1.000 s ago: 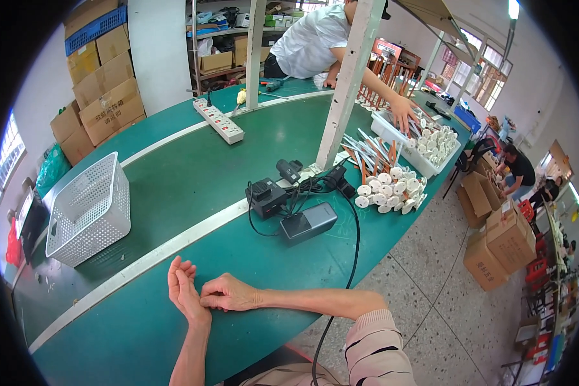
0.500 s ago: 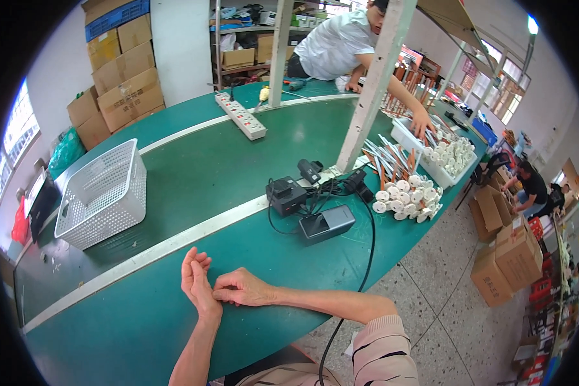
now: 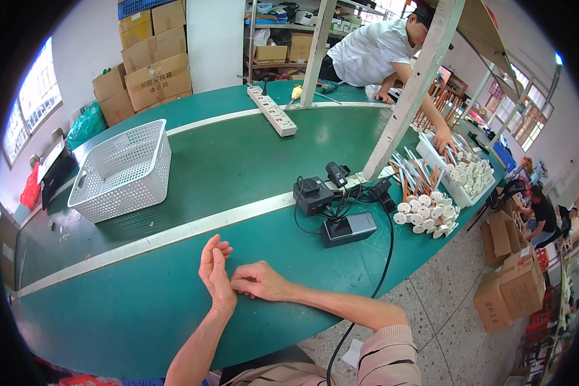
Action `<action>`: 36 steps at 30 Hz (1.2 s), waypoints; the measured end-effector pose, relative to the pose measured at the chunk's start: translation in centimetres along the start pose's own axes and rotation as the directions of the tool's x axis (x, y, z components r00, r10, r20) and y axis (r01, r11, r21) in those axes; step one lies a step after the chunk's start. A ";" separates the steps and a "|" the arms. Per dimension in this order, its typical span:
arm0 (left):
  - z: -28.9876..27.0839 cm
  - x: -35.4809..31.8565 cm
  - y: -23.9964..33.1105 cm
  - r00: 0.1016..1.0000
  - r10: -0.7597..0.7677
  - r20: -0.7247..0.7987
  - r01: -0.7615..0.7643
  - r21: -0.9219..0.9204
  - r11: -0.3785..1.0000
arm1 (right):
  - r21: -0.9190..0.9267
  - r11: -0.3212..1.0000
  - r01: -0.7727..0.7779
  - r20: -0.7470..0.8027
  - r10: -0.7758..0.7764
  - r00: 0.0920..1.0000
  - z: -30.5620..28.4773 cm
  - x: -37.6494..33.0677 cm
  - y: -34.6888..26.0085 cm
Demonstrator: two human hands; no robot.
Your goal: The person assembles LED light strips into plastic bases by hand at a factory workstation.
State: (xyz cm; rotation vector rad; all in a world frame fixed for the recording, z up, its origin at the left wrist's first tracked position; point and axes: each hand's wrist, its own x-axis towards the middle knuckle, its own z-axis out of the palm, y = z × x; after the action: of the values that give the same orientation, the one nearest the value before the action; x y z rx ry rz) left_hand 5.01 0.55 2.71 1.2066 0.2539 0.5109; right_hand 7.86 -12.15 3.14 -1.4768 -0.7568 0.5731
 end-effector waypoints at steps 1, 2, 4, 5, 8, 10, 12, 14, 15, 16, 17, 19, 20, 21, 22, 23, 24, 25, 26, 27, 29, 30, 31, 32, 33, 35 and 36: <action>0.0 0.0 0.0 1.000 0.001 -0.001 -0.001 -0.002 1.000 | -0.002 1.000 0.000 0.001 0.000 1.000 0.0 0.0 0.0; -0.1 -0.1 0.0 1.000 -0.001 0.000 0.001 0.000 1.000 | -0.010 1.000 0.007 0.006 -0.007 1.000 0.0 0.0 0.1; -0.1 -0.1 0.0 1.000 -0.001 0.000 0.001 0.000 1.000 | -0.019 1.000 0.015 0.011 -0.014 1.000 0.0 0.0 0.2; 0.0 -0.1 0.0 1.000 -0.001 0.000 0.001 0.002 1.000 | -0.030 0.999 0.019 0.022 -0.019 1.000 -0.1 0.0 0.2; 0.0 -0.1 0.0 1.000 0.009 0.011 -0.010 0.008 1.000 | -0.038 0.999 0.012 0.025 -0.011 1.000 -0.2 0.0 0.4; 0.0 -0.2 0.0 1.000 0.019 0.024 -0.019 0.012 1.000 | -0.035 0.999 0.001 0.014 0.000 1.000 -0.1 0.0 0.4; 0.0 -0.1 -0.2 1.000 0.006 0.019 -0.006 0.023 1.000 | -0.043 0.999 0.021 0.011 -0.020 1.000 -0.2 -0.1 0.5; 0.0 -0.1 0.0 1.000 0.007 0.016 -0.007 0.025 1.000 | -0.051 0.999 0.020 0.005 -0.020 1.000 -0.2 0.1 0.3; 0.0 0.0 0.0 1.000 0.013 0.001 -0.013 0.031 0.999 | -0.055 0.998 0.022 0.013 -0.022 1.000 -0.1 0.1 0.2; 0.0 0.0 -0.2 1.000 0.016 0.006 -0.016 0.025 1.000 | -0.057 0.998 0.019 -0.002 -0.020 1.000 -0.2 0.1 0.2; -0.1 0.1 -0.2 1.000 0.012 0.016 -0.013 0.025 1.000 | -0.068 0.998 0.018 0.002 -0.017 1.000 -0.2 0.1 0.1; -0.1 0.2 -0.3 1.000 0.028 0.014 -0.028 0.015 0.999 | -0.079 0.997 0.015 -0.003 -0.015 1.000 -0.2 0.2 0.1; -0.1 0.2 -0.4 0.999 0.024 0.024 -0.024 0.015 1.000 | -0.081 0.997 0.018 -0.003 -0.018 1.000 -0.2 0.2 0.2; -0.1 0.1 -0.4 0.999 0.024 0.022 -0.025 0.019 1.000 | -0.082 0.996 0.022 -0.003 -0.022 1.000 -0.2 0.1 0.3; -0.1 0.2 -0.5 0.999 0.025 0.019 -0.026 0.023 0.999 | -0.082 0.996 0.020 -0.013 -0.021 1.000 -0.2 0.1 0.3; -0.2 0.2 -0.5 0.999 0.022 0.028 -0.023 0.022 1.000 | -0.085 0.996 0.026 -0.005 -0.027 1.000 -0.2 0.2 0.2; -0.4 0.2 -0.6 0.999 0.030 0.030 -0.031 0.033 0.999 | -0.088 0.996 0.032 0.003 -0.032 0.999 -0.1 0.1 0.1; -0.4 0.2 -0.6 0.999 0.039 0.031 -0.041 0.044 0.998 | -0.089 0.996 0.031 -0.005 -0.031 0.999 -0.1 0.0 0.0; -0.3 0.2 -0.6 0.999 0.039 0.035 -0.040 0.044 0.998 | -0.075 0.997 0.027 -0.004 -0.027 1.000 -0.1 0.1 0.0; -0.2 0.1 -0.6 0.999 0.033 0.030 -0.034 0.045 0.998 | -0.062 0.998 0.022 -0.003 -0.023 1.000 -0.1 0.0 0.0; -0.2 0.0 -0.5 0.999 0.028 0.023 -0.029 0.049 0.998 | -0.067 0.997 0.024 -0.003 -0.024 1.000 -0.1 -0.1 0.2; -0.2 -0.1 -0.4 0.999 0.028 0.021 -0.029 0.052 0.998 | -0.073 0.997 0.024 0.001 -0.024 1.000 0.0 0.0 0.2; -0.2 -0.1 -0.3 0.999 0.028 0.018 -0.029 0.057 0.998 | -0.069 0.997 0.025 0.005 -0.025 1.000 0.0 0.0 0.3; -0.3 -0.2 -0.2 1.000 0.028 0.004 -0.028 0.063 0.998 | -0.074 0.997 0.005 0.012 -0.004 1.000 0.1 0.1 0.1; -0.3 -0.2 -0.1 1.000 0.027 0.002 -0.027 0.070 0.997 | -0.078 0.997 -0.016 0.021 0.018 1.000 0.2 0.2 -0.2; -0.1 0.0 -0.3 0.999 0.021 -0.028 -0.019 0.089 0.996 | -0.071 0.997 -0.019 -0.026 0.017 1.000 0.1 0.2 -0.8; 0.0 0.0 -0.5 1.000 0.010 -0.021 -0.009 0.051 0.999 | -0.069 0.997 -0.022 -0.087 0.016 0.996 0.1 0.1 -1.3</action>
State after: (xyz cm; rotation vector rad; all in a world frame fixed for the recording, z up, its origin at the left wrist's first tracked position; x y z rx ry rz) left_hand 5.16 0.42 2.21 1.2528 0.2810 0.5283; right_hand 7.69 -12.07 4.41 -1.5647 -0.7024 0.4982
